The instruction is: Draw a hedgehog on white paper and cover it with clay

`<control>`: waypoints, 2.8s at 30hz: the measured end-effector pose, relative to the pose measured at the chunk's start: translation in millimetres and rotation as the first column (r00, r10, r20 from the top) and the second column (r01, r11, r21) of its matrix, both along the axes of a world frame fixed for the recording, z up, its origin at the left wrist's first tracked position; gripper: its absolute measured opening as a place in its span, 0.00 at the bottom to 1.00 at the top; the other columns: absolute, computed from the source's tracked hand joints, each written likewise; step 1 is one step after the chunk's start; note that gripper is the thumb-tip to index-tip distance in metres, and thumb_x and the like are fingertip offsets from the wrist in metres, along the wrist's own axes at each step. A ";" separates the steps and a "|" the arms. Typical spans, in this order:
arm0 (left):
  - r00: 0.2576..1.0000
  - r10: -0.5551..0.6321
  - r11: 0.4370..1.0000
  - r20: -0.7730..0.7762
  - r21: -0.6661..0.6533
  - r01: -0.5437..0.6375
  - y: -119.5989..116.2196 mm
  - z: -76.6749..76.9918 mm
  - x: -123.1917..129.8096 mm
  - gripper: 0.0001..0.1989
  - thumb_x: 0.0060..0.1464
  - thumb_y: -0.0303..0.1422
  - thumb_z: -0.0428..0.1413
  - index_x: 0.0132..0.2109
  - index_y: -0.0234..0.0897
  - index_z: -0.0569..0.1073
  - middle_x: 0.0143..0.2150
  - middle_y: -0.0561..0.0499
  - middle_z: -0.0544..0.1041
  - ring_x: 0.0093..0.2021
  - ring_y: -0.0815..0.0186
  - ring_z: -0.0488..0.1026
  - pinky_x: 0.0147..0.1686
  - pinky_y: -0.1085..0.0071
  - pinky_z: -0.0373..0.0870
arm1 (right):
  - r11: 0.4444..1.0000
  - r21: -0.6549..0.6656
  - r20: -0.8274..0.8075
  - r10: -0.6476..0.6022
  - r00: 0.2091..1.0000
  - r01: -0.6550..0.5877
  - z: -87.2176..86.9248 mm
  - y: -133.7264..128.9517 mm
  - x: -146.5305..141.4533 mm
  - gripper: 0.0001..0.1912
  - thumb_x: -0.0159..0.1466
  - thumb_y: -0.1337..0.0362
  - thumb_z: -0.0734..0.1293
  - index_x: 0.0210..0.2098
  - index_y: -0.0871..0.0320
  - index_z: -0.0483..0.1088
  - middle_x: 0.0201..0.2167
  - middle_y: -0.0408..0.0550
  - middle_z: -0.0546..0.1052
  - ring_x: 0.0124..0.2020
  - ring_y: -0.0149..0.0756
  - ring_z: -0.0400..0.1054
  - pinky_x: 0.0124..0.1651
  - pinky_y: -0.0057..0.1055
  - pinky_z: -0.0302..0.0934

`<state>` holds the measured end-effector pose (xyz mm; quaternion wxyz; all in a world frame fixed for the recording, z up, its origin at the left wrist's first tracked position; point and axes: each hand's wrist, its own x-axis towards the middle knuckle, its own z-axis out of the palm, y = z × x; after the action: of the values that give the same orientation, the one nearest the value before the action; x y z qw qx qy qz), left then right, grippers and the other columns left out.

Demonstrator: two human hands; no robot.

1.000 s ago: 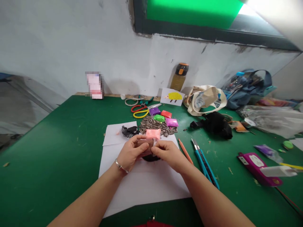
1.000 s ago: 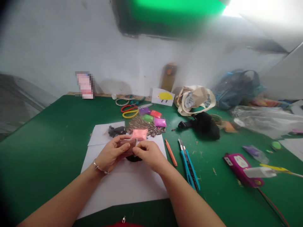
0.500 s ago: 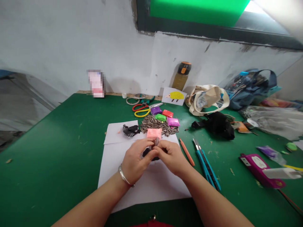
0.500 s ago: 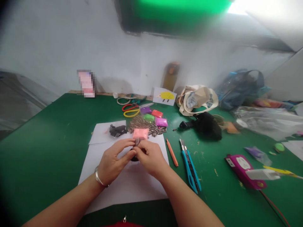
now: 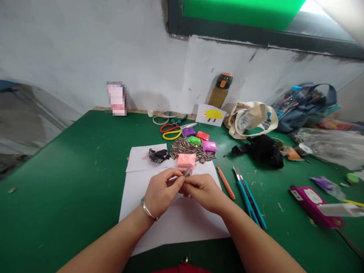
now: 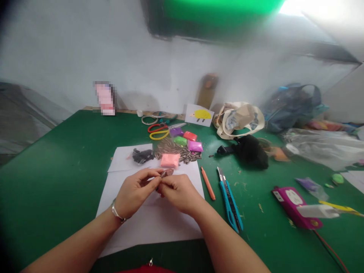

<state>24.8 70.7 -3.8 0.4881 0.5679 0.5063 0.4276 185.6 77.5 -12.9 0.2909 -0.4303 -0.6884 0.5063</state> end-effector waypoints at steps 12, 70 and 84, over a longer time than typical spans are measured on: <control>0.981 0.037 0.986 -0.189 0.166 -0.005 2.2 -5.1 4.6 0.06 0.52 0.29 0.55 0.30 0.39 0.76 0.39 0.50 0.80 0.37 0.63 0.76 0.36 0.73 0.71 | 0.988 0.040 0.076 -0.150 0.986 0.147 -0.5 -1.0 -5.2 0.12 0.57 0.68 0.59 0.17 0.58 0.65 0.17 0.40 0.67 0.22 0.28 0.60 0.27 0.25 0.52; 0.892 -0.071 0.978 -0.447 0.146 0.151 12.9 4.5 -1.0 0.07 0.46 0.29 0.49 0.23 0.37 0.66 0.26 0.54 0.73 0.30 0.67 0.69 0.30 0.75 0.67 | 0.875 0.480 0.197 -0.178 0.964 0.064 -14.9 -0.6 -10.2 0.11 0.60 0.70 0.59 0.22 0.58 0.61 0.22 0.42 0.66 0.25 0.29 0.58 0.29 0.27 0.49; 0.944 0.168 0.959 -0.286 0.269 -0.089 14.1 -1.7 5.1 0.06 0.45 0.28 0.51 0.24 0.38 0.70 0.37 0.50 0.79 0.39 0.63 0.75 0.33 0.71 0.72 | 0.880 0.035 -0.180 -0.460 0.869 0.473 -8.8 3.9 -17.8 0.08 0.54 0.67 0.61 0.18 0.58 0.61 0.17 0.38 0.61 0.22 0.28 0.55 0.25 0.25 0.49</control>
<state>29.9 84.8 -5.5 0.2984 0.6503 0.5533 0.4266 167.8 81.3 -21.8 0.4776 -0.5283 -0.5565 0.4279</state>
